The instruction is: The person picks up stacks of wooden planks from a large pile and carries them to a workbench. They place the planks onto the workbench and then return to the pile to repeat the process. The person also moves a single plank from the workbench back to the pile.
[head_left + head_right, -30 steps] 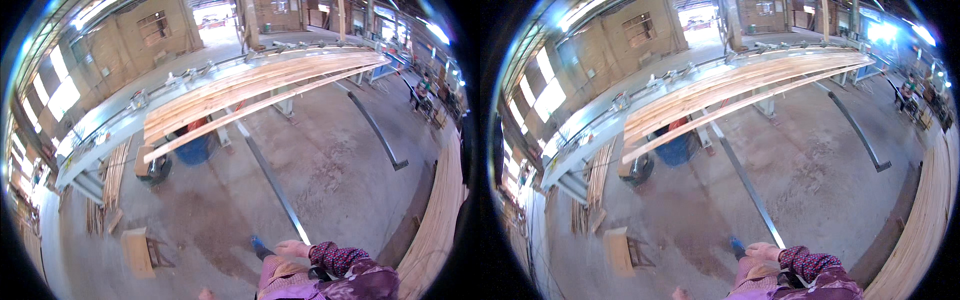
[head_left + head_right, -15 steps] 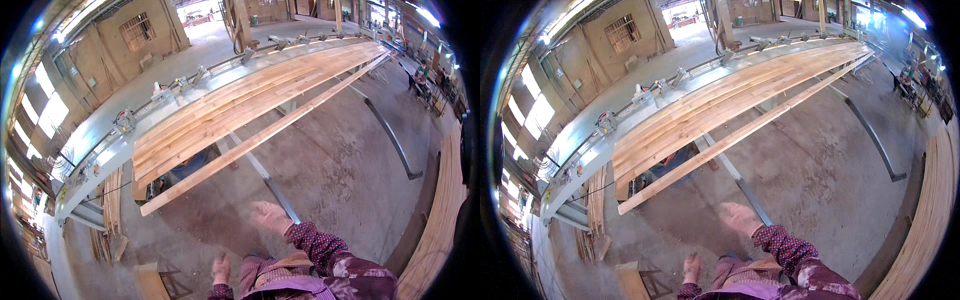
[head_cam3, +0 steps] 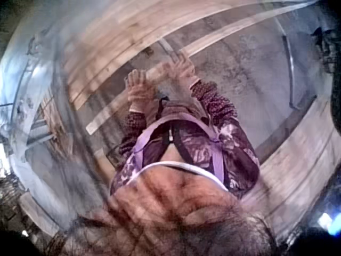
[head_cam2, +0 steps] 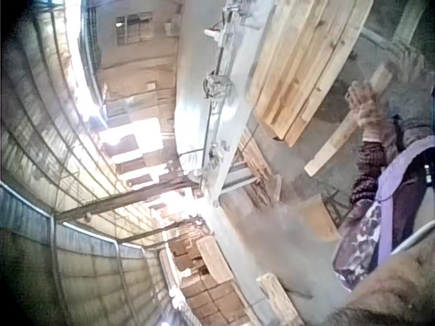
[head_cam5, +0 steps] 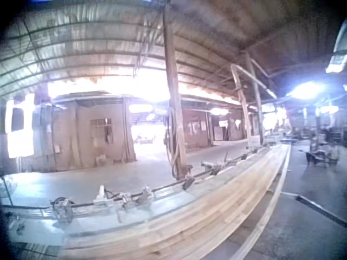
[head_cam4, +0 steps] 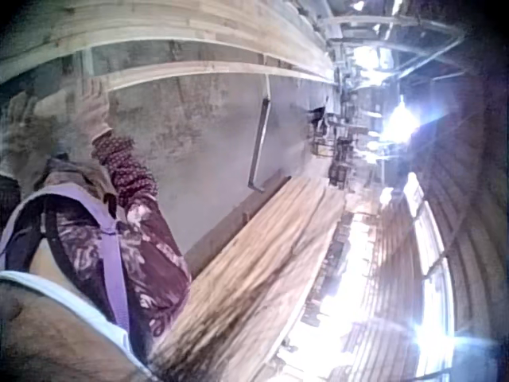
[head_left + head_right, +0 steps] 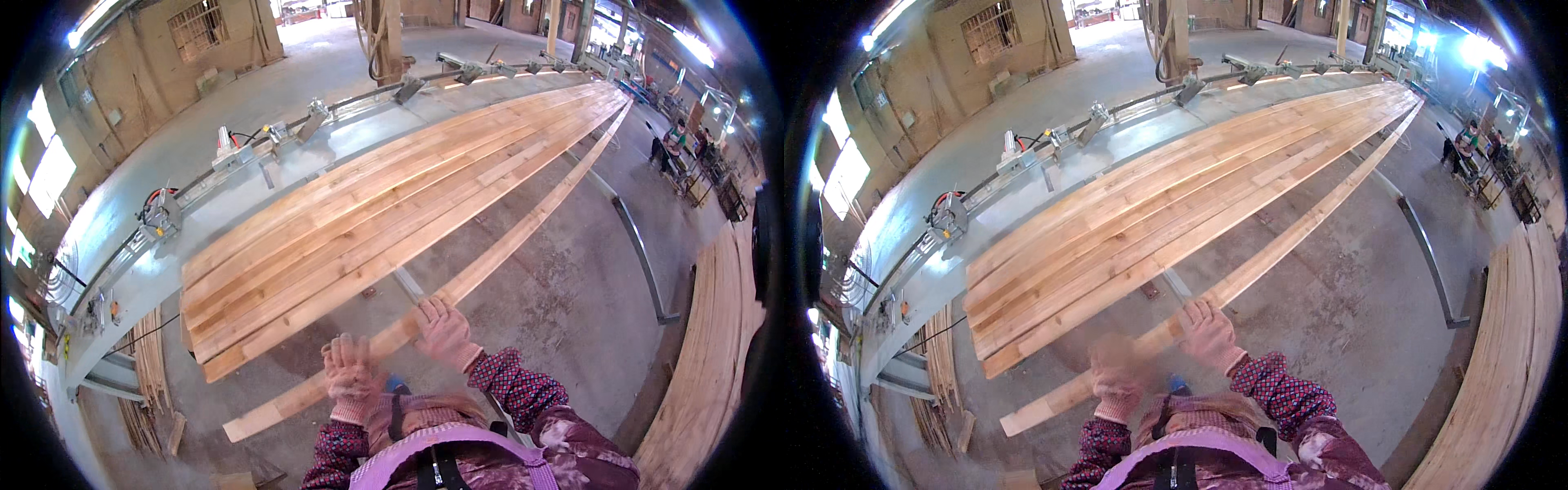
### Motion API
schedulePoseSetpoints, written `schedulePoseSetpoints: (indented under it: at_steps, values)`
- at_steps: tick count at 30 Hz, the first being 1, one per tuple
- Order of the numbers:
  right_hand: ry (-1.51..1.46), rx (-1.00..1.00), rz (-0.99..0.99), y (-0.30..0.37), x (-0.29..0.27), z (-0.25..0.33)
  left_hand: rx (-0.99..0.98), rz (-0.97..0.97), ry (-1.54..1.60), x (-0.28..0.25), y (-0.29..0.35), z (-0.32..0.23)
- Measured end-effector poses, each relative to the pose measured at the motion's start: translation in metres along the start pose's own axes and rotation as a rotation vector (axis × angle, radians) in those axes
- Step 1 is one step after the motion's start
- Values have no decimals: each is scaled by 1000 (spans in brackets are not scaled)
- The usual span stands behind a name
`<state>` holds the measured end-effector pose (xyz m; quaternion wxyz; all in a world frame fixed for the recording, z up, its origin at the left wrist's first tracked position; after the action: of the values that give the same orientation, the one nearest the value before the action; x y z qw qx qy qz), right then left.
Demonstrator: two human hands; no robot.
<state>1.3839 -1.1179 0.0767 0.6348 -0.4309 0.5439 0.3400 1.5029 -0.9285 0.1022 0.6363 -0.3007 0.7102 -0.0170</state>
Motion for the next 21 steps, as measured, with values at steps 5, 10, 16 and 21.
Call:
schedulePoseSetpoints:
  at_steps: [5, 10, 16, 21]
  values:
    - [-30, -55, -7, -37, 7, 7, -131, 470, -42, 50, -23, 44]
    - [-198, -48, 246, -70, -21, -9, -91, 590, 169, 55, -48, 62]
    - [-162, 109, 158, -137, -22, -56, -158, 734, 253, 20, -99, 75]
    - [-24, 18, 165, -180, -23, -77, -56, 325, 178, 26, -101, 83]
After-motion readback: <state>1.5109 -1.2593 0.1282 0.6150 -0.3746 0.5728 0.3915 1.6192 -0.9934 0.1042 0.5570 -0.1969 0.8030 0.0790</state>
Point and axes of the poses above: each hand's wrist, its own y-axis away from the middle knuckle, its own x-axis out of the palm, z = x × y, the point moved 4 cm from there along -y, towards the middle knuckle
